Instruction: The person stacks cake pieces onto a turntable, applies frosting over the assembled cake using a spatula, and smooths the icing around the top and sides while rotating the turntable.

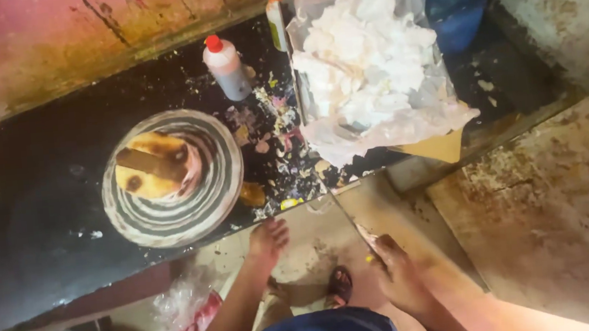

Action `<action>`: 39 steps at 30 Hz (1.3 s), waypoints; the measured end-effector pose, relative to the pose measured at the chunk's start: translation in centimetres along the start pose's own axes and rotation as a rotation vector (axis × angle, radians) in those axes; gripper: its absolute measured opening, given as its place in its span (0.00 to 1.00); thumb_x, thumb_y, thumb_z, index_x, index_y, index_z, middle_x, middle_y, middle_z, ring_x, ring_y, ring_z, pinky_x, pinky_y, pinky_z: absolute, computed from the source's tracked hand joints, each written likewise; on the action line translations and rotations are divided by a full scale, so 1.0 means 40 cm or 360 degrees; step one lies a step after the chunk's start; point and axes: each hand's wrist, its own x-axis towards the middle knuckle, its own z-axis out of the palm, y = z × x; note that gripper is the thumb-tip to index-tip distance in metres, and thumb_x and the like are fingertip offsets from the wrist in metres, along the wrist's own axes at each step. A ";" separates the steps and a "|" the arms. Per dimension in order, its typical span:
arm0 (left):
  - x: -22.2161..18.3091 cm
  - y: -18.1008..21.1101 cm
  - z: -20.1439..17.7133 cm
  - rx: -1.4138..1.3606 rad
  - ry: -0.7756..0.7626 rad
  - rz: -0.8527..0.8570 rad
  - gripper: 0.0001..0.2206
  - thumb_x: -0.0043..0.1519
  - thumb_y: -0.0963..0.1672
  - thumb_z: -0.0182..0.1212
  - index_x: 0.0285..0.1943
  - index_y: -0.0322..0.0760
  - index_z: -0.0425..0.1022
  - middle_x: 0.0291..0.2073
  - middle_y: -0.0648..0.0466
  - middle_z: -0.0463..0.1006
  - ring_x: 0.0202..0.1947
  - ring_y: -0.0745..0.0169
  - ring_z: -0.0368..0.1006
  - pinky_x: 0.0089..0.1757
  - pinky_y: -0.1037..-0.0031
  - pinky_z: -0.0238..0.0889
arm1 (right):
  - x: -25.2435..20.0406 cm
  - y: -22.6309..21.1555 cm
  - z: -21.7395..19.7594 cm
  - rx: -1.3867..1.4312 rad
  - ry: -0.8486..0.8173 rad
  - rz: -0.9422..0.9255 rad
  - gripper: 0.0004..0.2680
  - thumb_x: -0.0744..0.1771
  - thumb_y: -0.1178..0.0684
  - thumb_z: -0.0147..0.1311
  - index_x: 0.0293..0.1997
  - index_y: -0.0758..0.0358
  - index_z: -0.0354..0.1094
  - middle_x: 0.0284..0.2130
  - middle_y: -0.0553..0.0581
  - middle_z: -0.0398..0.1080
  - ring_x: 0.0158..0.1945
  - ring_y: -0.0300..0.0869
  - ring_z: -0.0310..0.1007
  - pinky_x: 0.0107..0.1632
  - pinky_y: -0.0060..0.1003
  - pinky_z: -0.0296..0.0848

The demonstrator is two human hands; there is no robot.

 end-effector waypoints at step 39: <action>-0.421 0.276 -0.105 0.0142 0.0509 0.0408 0.23 0.64 0.50 0.57 0.61 0.28 0.73 0.49 0.44 0.81 0.47 0.49 0.76 0.45 0.60 0.68 | 0.161 -0.264 0.181 0.0504 -0.0556 -0.0245 0.16 0.70 0.63 0.49 0.68 0.66 0.65 0.45 0.54 0.76 0.40 0.35 0.73 0.40 0.30 0.73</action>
